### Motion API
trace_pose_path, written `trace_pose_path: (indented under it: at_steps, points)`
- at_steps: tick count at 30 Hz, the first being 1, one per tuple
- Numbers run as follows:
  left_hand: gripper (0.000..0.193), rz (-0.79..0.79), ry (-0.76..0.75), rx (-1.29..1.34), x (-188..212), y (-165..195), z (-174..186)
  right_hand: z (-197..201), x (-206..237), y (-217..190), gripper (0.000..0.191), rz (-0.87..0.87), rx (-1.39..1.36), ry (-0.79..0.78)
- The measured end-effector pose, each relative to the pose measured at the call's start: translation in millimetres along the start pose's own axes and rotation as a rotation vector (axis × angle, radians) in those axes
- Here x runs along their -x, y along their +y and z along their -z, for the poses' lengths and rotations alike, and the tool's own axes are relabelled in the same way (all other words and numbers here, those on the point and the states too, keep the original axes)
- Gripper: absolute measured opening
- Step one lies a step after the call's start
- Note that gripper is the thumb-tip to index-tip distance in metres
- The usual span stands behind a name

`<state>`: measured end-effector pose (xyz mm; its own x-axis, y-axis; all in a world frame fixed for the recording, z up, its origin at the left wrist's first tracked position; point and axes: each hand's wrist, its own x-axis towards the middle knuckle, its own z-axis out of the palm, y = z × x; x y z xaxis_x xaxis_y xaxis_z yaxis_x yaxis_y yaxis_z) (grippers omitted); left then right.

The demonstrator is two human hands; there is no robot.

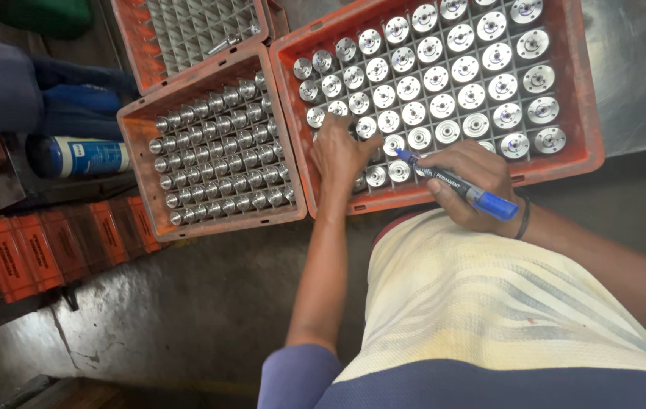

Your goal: The person uses a blue marker to mark the top surface of small cylindrical metal parts arranged in orange plastic crates. They pick up each part, mark it, and place it back into the crate, working systematically across multiple crates.

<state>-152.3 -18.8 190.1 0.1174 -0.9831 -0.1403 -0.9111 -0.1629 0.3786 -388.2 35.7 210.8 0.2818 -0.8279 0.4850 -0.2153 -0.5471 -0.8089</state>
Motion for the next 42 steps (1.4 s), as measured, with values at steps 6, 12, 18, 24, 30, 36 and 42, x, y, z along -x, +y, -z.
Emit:
trace_pose_path:
  at_steps: [6,12,18,24,30,36,42]
  points:
    - [0.043,-0.312,0.141,0.431,-9.1,-25.0,40.9,13.4,-5.2,-5.6,0.020,-0.028,0.017,0.054]
    - [0.037,0.085,-0.086,1.429,-1.8,-8.5,-37.4,-2.4,-14.8,-1.7,0.021,0.254,0.084,-0.145]
    - [0.037,0.180,-0.050,1.482,19.5,3.7,-58.9,-5.9,-12.1,0.8,0.020,0.245,0.052,-0.222]
    - [0.025,0.189,-0.127,1.543,21.2,9.5,-53.2,-5.6,-3.3,3.3,0.018,0.125,0.028,-0.099]
    - [0.031,0.174,-0.250,1.638,23.2,4.3,-50.8,-9.5,3.2,5.5,0.019,0.058,0.024,-0.044]
    - [0.034,0.117,-0.011,0.567,15.8,1.5,-12.1,3.8,3.5,9.0,0.021,0.008,-0.013,0.036]
    - [0.044,-0.147,0.099,0.111,8.5,4.4,-3.7,13.1,10.2,10.2,0.021,-0.080,-0.026,0.077]
